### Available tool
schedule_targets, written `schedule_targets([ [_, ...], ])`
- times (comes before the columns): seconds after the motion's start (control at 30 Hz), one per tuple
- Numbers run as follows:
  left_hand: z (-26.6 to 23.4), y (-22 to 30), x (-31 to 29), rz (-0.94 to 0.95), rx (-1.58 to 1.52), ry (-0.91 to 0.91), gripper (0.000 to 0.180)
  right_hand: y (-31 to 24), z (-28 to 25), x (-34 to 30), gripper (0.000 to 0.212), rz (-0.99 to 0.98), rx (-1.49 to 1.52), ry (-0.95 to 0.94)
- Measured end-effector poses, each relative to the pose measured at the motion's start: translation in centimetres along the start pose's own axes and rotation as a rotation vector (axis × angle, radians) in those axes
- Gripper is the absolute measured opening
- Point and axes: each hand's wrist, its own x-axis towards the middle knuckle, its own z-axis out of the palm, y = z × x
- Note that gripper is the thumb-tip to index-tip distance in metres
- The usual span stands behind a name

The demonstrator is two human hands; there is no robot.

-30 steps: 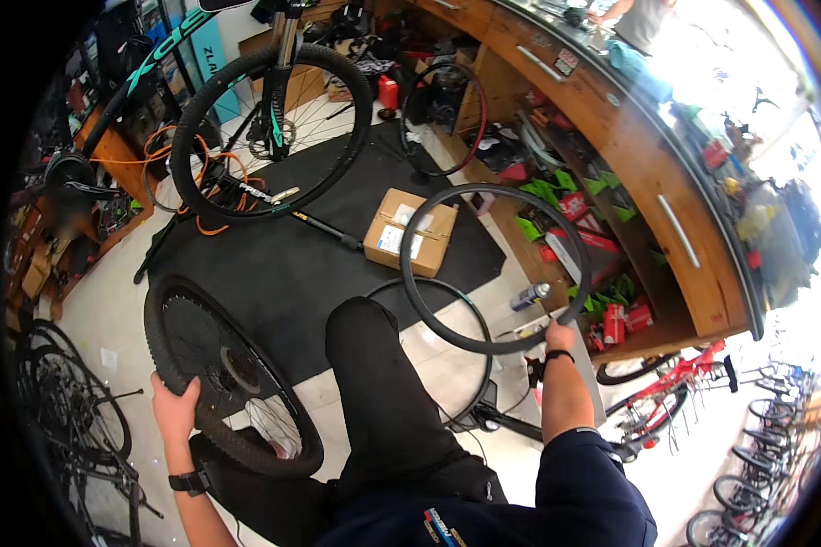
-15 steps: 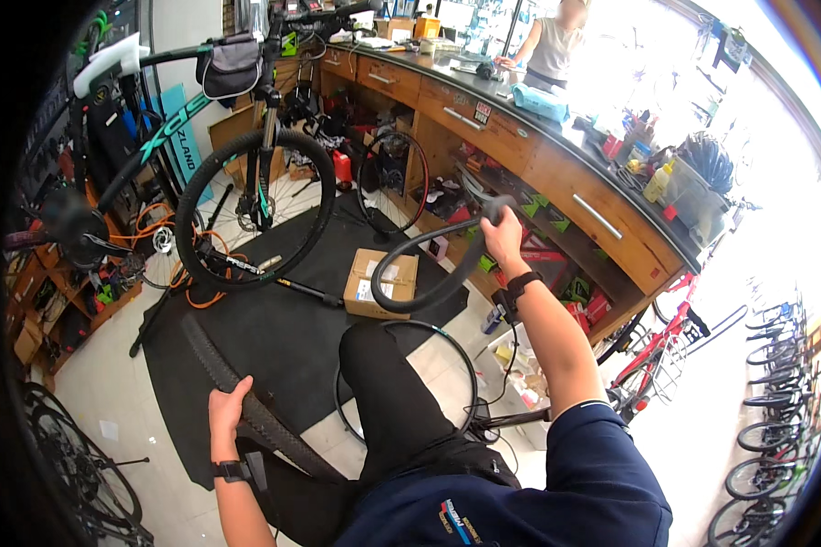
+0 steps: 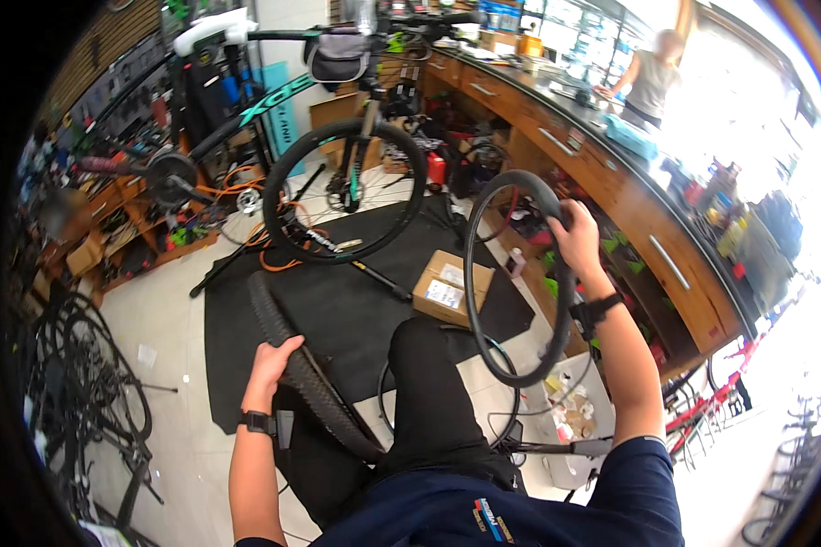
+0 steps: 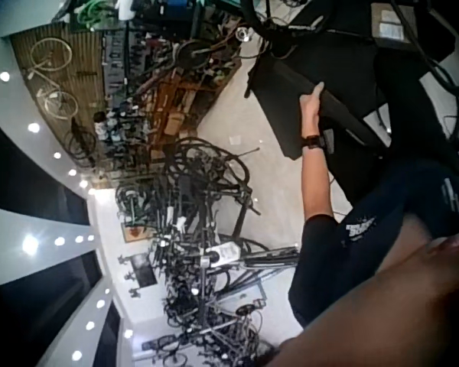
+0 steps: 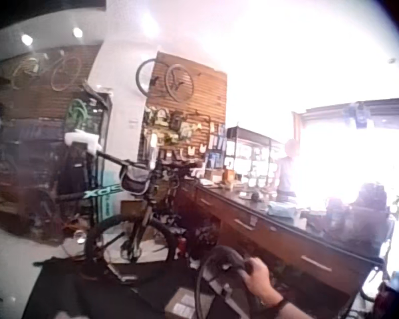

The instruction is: The person removes a tire from a bicycle wheel using a tire lever and pulls the inner tube out of the rim.

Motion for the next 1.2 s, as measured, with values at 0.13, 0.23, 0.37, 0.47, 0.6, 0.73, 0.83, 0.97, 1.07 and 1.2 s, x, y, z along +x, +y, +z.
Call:
schedule_targets([
  [0.13,1.3,-0.6,-0.1,-0.029,-0.064,-0.116,0.039,0.6,1.6,-2.8,0.027,0.073,-0.096,-0.182],
  [0.23,2.7,-1.2,0.5,-0.022,0.038,-0.182,0.039,0.8,4.2,-5.1,0.028,0.052,-0.099,-0.245],
  [0.37,3.7,-0.2,1.5,-0.092,0.101,-0.192,0.039,0.1,7.3,-7.3,0.031,0.049,-0.072,-0.349],
  [0.47,3.7,0.2,2.0,-0.109,0.098,-0.216,0.037,-0.8,9.5,-8.3,0.033,0.0,-0.145,-0.433],
  [0.6,3.4,0.5,1.9,-0.123,0.029,-0.225,0.037,-2.7,13.2,-10.1,0.033,-0.058,-0.138,-0.486],
  [0.73,2.8,-0.3,2.5,-0.088,-0.012,-0.272,0.041,-5.1,17.1,-13.0,0.039,-0.174,-0.336,-0.525],
  [0.83,2.9,0.0,2.2,-0.094,-0.01,-0.262,0.039,-6.4,19.6,-15.5,0.038,-0.13,-0.332,-0.449],
  [0.97,3.2,0.4,1.8,-0.046,0.041,-0.25,0.038,-6.1,22.6,-19.8,0.039,-0.098,-0.267,-0.487],
  [1.07,2.7,-2.1,2.6,-0.014,0.097,-0.229,0.041,-7.5,22.7,-19.7,0.041,-0.151,-0.281,-0.492],
  [1.2,3.2,-1.8,2.2,0.028,0.12,-0.229,0.044,-7.3,22.4,-19.6,0.042,-0.154,-0.266,-0.48],
])
